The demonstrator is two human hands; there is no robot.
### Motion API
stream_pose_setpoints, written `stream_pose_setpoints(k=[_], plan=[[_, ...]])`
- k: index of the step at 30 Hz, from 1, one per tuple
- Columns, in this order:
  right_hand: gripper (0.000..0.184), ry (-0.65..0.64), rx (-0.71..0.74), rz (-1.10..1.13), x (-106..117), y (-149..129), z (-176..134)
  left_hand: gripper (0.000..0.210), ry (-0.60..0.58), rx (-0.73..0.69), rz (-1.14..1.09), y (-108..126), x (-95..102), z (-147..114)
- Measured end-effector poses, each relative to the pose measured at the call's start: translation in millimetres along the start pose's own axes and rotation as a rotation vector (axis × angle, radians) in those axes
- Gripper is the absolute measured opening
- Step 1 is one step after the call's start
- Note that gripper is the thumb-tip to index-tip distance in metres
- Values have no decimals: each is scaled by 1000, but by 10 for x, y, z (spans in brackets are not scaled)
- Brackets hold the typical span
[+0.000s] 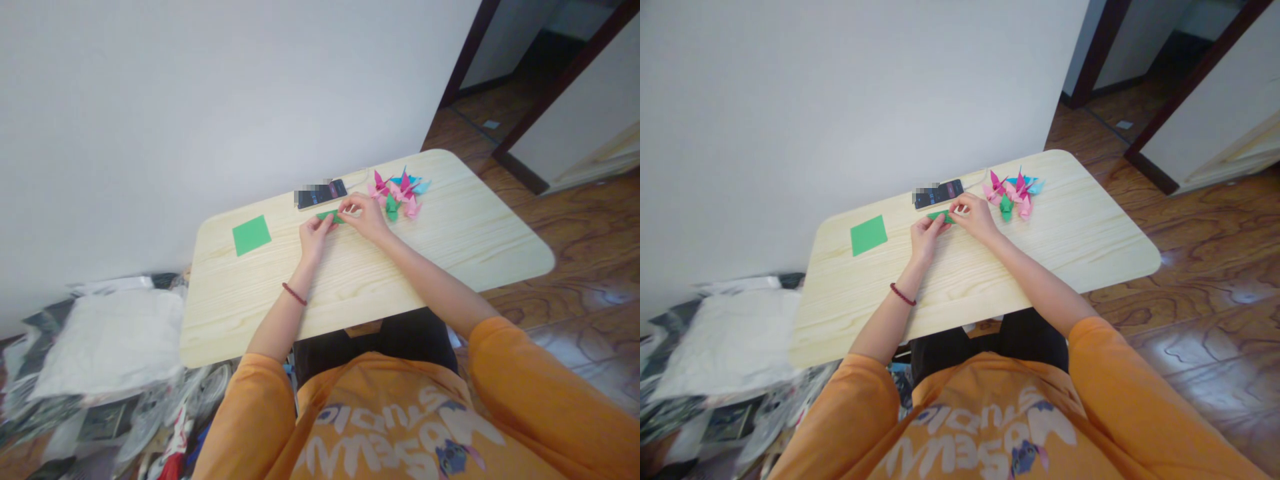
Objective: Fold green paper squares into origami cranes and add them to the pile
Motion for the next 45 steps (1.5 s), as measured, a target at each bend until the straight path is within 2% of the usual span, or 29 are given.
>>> stream_pose_setpoints(k=[7, 12, 17, 20, 25, 29, 38, 45], plan=[[6, -104, 166, -45, -63, -54, -18, 20, -10, 86, -91, -8, 1, -2], [9, -97, 191, -57, -65, -56, -26, 16, -18, 141, -163, -3, -7, -10], [10, -73, 149, -38, -42, -84, -32, 13, 2, 163, -186, -9, -5, -20], [15, -46, 104, 71, -41, -52, -25, 13, 9, 150, -186, -13, 8, -12], [37, 30, -167, 429, -87, 171, -14, 17, 19, 82, -163, 29, 34, 0], [44, -34, -327, 578, -167, 237, -31, 21, 31, 34, -125, 60, 34, -8], [42, -69, -366, 611, -182, 273, -38, 26, 53, 2, -38, 87, 59, -20], [38, -132, -346, 632, -210, 292, -17, 19, 68, 45, -101, 43, 71, 5]])
Point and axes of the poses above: each hand's wrist, its own z-axis towards the middle knuckle, its own x-axis out of the back of the hand, y = z × x, the point moved 6 cm from there along z, towards the middle knuckle, and after that the axes turned 13 degrees about -y, right-handed, at the moved point
